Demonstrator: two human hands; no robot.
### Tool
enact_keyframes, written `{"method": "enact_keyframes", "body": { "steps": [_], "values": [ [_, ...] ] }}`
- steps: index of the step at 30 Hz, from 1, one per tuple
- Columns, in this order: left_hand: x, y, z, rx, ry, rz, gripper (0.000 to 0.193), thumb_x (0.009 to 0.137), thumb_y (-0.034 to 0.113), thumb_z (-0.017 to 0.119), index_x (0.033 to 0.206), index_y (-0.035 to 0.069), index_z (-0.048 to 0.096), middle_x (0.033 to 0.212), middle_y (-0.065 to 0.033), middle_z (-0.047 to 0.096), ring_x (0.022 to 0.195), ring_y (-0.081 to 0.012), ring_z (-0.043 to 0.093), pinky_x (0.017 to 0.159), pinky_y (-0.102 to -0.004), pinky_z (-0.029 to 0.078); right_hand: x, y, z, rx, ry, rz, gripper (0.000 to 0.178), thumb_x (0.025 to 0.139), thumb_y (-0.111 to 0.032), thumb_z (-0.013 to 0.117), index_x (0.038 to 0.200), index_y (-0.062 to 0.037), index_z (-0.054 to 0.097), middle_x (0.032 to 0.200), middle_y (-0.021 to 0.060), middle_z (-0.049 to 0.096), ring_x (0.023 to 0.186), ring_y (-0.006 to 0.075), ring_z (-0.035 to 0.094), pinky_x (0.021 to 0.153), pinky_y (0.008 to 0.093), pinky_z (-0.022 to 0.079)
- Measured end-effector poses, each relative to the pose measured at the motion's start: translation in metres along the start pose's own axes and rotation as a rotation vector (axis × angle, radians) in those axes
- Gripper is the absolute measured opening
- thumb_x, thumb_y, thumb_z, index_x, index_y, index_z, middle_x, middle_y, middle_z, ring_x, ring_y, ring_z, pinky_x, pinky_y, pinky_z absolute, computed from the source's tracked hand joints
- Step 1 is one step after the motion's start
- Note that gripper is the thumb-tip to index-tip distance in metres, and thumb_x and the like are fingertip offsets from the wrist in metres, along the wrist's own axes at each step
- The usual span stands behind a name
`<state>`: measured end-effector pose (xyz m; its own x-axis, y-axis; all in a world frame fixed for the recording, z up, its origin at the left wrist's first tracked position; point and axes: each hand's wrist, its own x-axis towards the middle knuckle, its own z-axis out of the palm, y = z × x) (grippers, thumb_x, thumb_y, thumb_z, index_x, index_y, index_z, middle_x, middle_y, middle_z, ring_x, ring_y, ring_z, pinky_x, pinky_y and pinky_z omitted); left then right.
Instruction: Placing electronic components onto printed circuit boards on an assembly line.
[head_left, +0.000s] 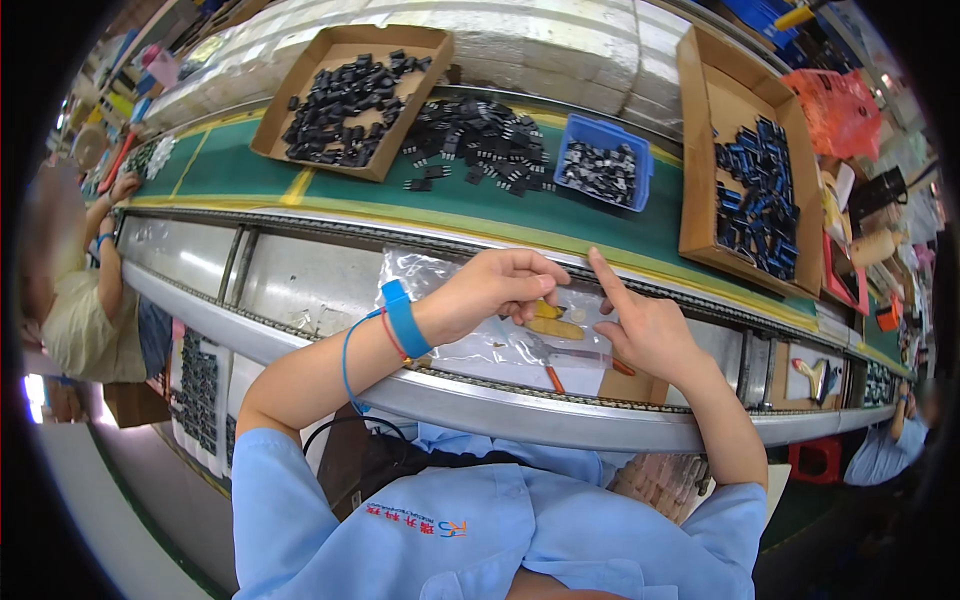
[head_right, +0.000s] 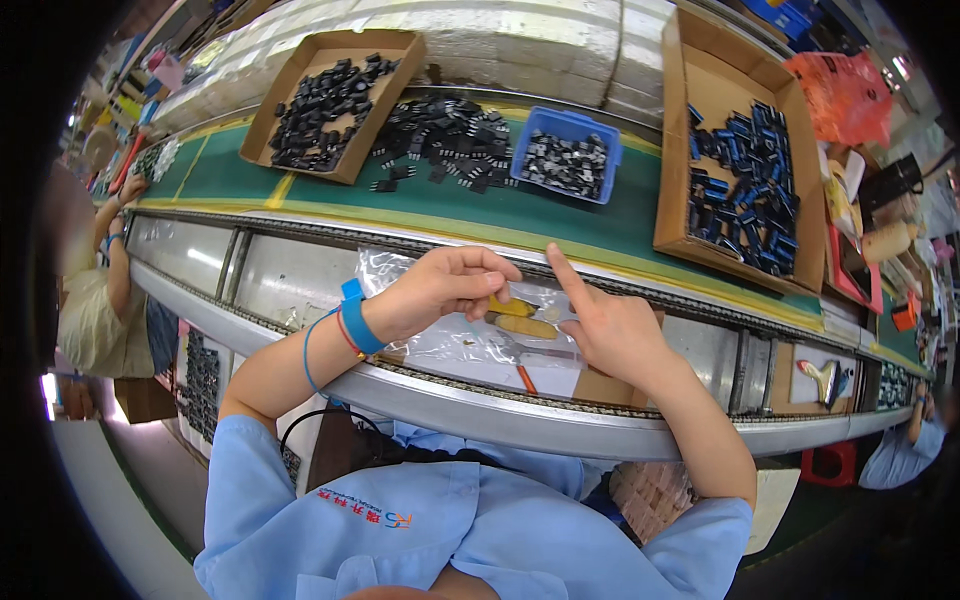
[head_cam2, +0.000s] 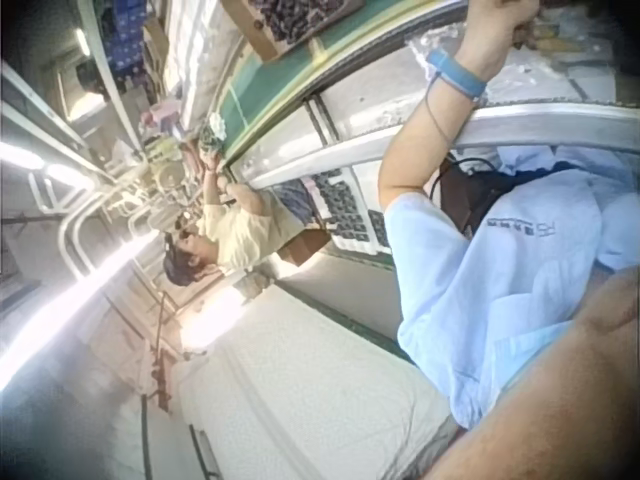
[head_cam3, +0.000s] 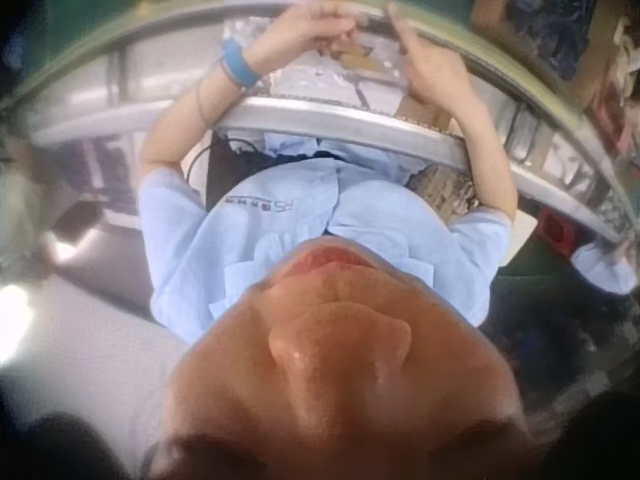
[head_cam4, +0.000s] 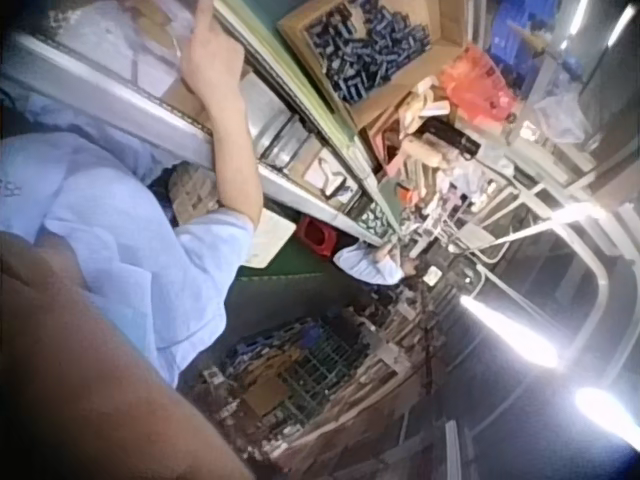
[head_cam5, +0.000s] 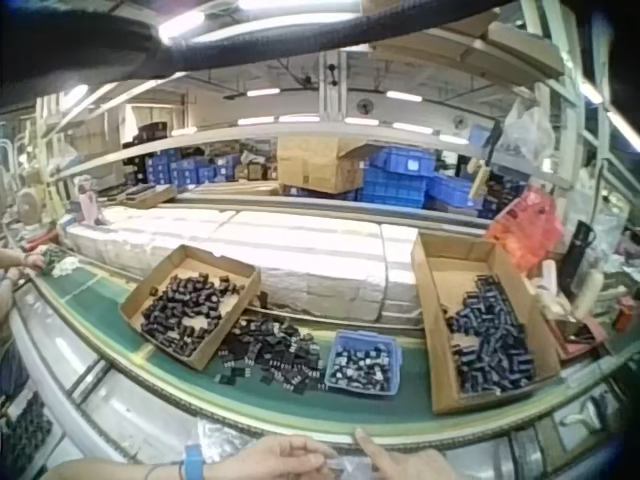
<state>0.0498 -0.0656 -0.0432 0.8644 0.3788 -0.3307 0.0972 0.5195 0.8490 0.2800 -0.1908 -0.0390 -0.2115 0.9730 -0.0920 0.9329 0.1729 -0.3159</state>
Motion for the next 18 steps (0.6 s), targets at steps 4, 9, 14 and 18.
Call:
{"method": "enact_keyframes", "body": {
  "steps": [4, 9, 14, 18],
  "values": [
    [-0.0003, -0.0001, 0.0005, 0.023, 0.044, -0.017, 0.028, 0.097, 0.019, 0.061, 0.12, 0.002, 0.061, 0.096, -0.0034, 0.063, 0.071, -0.0081, 0.053, 0.067, -0.0228, 0.046, -0.0003, -0.0005, -0.002, 0.009, -0.001, -0.027, 0.096, 0.081, -0.02, 0.072, 0.156, -0.0121, 0.013, 0.098, 0.0139, 0.069, 0.075, 0.0301, 0.069, 0.056, 0.0406, 0.053],
    [0.0007, 0.0016, 0.0013, 0.039, 0.045, -0.004, 0.027, 0.097, 0.017, 0.06, 0.119, 0.001, 0.061, 0.095, -0.0034, 0.064, 0.071, -0.0074, 0.053, 0.066, -0.0224, 0.045, -0.0021, 0.0016, 0.0003, 0.003, 0.012, -0.039, 0.097, 0.081, -0.02, 0.072, 0.156, -0.0126, 0.012, 0.101, 0.0143, 0.069, 0.075, 0.0302, 0.069, 0.056, 0.0403, 0.053],
    [0.0007, -0.0013, 0.0001, 0.013, 0.032, 0.013, 0.027, 0.097, 0.018, 0.06, 0.118, 0.001, 0.061, 0.095, -0.0031, 0.064, 0.071, -0.0076, 0.053, 0.066, -0.023, 0.045, -0.0017, 0.0012, -0.0001, -0.008, 0.001, -0.027, 0.098, 0.08, -0.02, 0.073, 0.157, -0.0141, 0.012, 0.103, 0.0138, 0.069, 0.077, 0.03, 0.069, 0.057, 0.0403, 0.054],
    [0.0007, -0.0031, -0.0013, 0.01, 0.028, 0.019, 0.027, 0.097, 0.018, 0.061, 0.118, 0.001, 0.061, 0.095, -0.0033, 0.064, 0.071, -0.0082, 0.053, 0.066, -0.0236, 0.045, -0.0015, -0.0009, -0.0008, -0.012, -0.011, -0.02, 0.098, 0.08, -0.02, 0.073, 0.157, -0.0146, 0.012, 0.104, 0.0137, 0.069, 0.078, 0.0297, 0.069, 0.058, 0.0401, 0.054]
  ]
}}
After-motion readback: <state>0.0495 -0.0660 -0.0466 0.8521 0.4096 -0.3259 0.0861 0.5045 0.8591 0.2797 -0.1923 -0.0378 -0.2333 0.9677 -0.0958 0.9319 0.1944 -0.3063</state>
